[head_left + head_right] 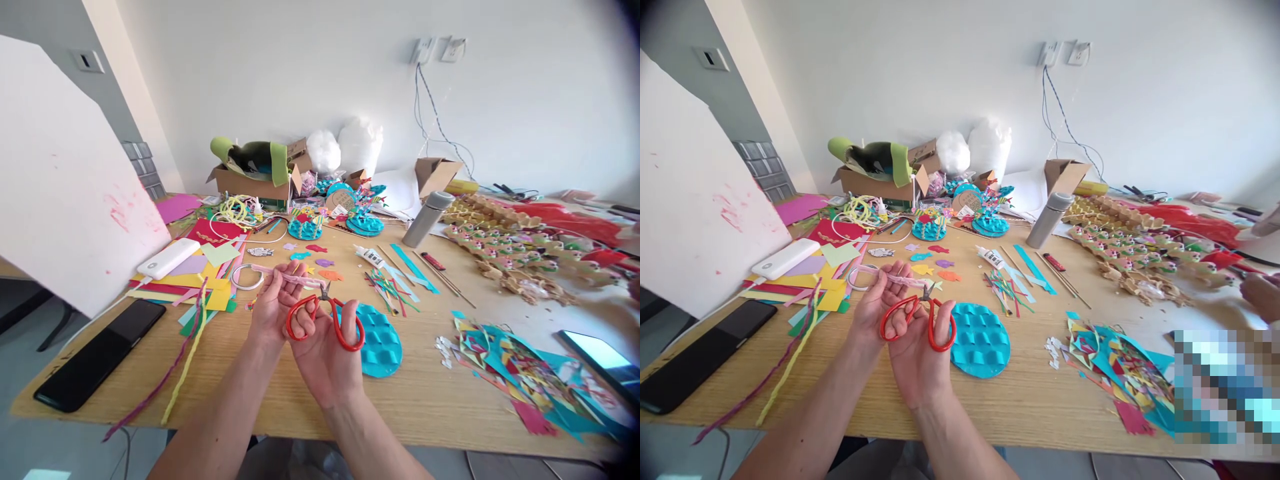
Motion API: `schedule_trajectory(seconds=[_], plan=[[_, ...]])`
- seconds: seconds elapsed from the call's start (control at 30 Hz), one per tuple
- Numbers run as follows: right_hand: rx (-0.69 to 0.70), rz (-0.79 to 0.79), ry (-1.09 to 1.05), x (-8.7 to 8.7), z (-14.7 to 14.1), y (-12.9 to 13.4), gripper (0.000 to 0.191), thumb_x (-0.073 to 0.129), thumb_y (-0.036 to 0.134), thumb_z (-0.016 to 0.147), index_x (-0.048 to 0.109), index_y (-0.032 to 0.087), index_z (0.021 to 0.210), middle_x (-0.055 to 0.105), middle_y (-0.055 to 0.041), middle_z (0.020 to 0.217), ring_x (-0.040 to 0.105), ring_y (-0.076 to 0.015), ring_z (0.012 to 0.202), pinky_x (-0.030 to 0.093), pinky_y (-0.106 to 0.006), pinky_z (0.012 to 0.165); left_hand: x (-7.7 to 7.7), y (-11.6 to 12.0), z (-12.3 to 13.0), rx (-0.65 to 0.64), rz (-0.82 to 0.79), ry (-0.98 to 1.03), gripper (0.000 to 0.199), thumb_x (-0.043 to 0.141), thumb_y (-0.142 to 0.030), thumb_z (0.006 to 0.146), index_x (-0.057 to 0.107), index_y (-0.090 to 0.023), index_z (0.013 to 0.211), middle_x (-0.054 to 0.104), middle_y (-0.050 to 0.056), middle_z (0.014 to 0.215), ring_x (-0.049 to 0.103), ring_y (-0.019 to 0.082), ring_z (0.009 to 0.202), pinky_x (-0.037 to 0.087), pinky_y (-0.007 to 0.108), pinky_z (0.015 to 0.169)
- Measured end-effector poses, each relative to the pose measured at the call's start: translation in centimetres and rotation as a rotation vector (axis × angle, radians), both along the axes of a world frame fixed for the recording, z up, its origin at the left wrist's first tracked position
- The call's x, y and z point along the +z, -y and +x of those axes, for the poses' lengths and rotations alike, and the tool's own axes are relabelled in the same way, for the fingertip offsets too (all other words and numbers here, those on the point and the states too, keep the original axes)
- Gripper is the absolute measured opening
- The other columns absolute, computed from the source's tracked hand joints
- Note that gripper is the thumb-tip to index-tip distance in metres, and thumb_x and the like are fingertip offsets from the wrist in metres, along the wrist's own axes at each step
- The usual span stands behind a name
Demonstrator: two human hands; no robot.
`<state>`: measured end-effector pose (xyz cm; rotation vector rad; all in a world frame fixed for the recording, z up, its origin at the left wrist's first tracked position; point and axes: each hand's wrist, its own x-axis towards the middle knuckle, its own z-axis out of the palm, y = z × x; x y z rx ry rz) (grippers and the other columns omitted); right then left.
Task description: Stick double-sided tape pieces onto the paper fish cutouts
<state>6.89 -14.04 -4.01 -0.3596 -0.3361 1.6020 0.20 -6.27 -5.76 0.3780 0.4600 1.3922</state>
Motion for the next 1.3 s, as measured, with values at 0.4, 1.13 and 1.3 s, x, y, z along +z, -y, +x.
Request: schedule_trajectory(seconds=[0.4, 1.13, 1.3], plan=[[0.133, 0.036, 0.097, 0.16, 1.02, 0.54, 0.066, 0.037, 0.079, 0.079, 0.061, 0.019, 0.069, 0.049, -0.0017, 0.057, 0.048, -0.017, 0.059, 0.04, -0.031, 0.062, 0.04, -0.35, -0.34, 0.026, -0.039, -0.007, 0.018, 0.047, -0.016, 0.095, 0.064, -0.017, 0.088, 0.074, 0.005, 0.103, 0.067, 0.017, 0.106, 0.05, 0.03, 0.097], [0.117, -0.025, -0.241, 0.11, 0.34, 0.81, 0.057, 0.042, 0.069, 0.087, 0.059, 0.015, 0.079, 0.038, 0.0039, 0.062, 0.043, -0.011, 0.059, 0.043, -0.027, 0.068, 0.39, 0.09, -0.16, -0.003, 0.005, 0.092, 0.029, 0.038, -0.016, 0.098, 0.066, -0.017, 0.087, 0.073, 0.004, 0.106, 0.068, 0.016, 0.103, 0.05, 0.033, 0.099], [0.13, -0.037, -0.268, 0.34, 0.35, 0.9, 0.056, 0.042, 0.068, 0.087, 0.058, 0.015, 0.079, 0.037, 0.0045, 0.061, 0.041, -0.0109, 0.058, 0.044, -0.028, 0.066, 0.92, 0.33, -0.15, -0.019, -0.047, 0.113, 0.03, 0.038, -0.017, 0.099, 0.066, -0.017, 0.089, 0.072, 0.004, 0.11, 0.068, 0.017, 0.105, 0.051, 0.034, 0.098]])
